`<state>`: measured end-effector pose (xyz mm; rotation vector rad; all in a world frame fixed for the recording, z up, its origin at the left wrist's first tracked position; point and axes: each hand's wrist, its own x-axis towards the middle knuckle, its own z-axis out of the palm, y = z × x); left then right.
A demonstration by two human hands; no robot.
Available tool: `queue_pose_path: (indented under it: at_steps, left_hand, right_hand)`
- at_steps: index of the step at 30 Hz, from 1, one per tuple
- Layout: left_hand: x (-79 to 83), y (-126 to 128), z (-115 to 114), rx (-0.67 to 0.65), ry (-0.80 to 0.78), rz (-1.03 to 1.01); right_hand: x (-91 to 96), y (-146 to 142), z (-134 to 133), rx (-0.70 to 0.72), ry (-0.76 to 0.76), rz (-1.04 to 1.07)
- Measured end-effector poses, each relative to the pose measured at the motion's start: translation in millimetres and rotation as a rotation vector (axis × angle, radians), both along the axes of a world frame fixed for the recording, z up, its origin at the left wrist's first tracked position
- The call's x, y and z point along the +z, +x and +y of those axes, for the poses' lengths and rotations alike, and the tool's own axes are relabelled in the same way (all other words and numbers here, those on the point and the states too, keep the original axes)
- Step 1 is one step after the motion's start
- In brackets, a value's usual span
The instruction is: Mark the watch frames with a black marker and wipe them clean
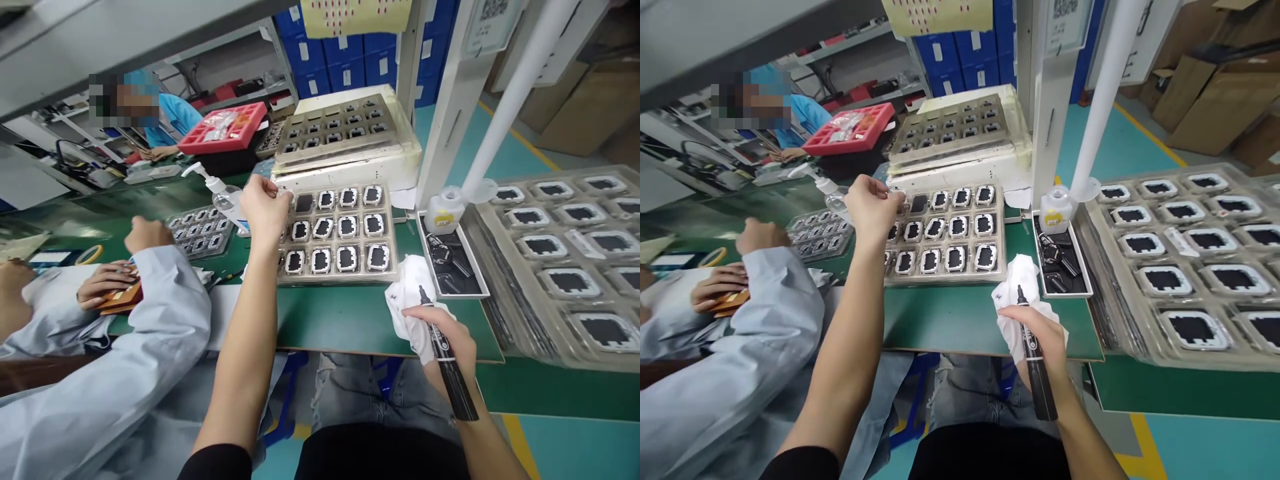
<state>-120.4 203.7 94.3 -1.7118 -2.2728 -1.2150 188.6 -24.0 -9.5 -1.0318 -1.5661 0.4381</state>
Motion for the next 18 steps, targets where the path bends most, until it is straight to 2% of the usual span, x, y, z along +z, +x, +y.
queue_pose_path:
  at_steps: [5, 8, 11, 14, 18]
  left_hand:
    - [1.7, -13.4, 8.0, 0.110, -0.238, 0.220]
    - [3.6, -14.4, 4.8, 0.122, -0.280, 0.239]
    - [6.8, -4.9, 0.5, 0.110, -0.278, 0.259]
    - [9.4, 16.5, 1.6, 0.005, -0.259, 0.268]
    - [12.1, 49.9, 16.7, -0.232, -0.324, 0.237]
  right_hand:
    - [-3.0, 1.7, 1.8, 0.014, -0.017, 0.000]
    - [-1.1, 1.1, 3.0, 0.004, -0.025, 0.009]
    - [1.2, -0.2, 4.4, -0.003, 0.004, 0.026]
    - [0.6, -0.9, 5.6, 0.002, 0.015, 0.034]
    - [-4.6, 0.0, 5.8, 0.007, -0.003, 0.031]
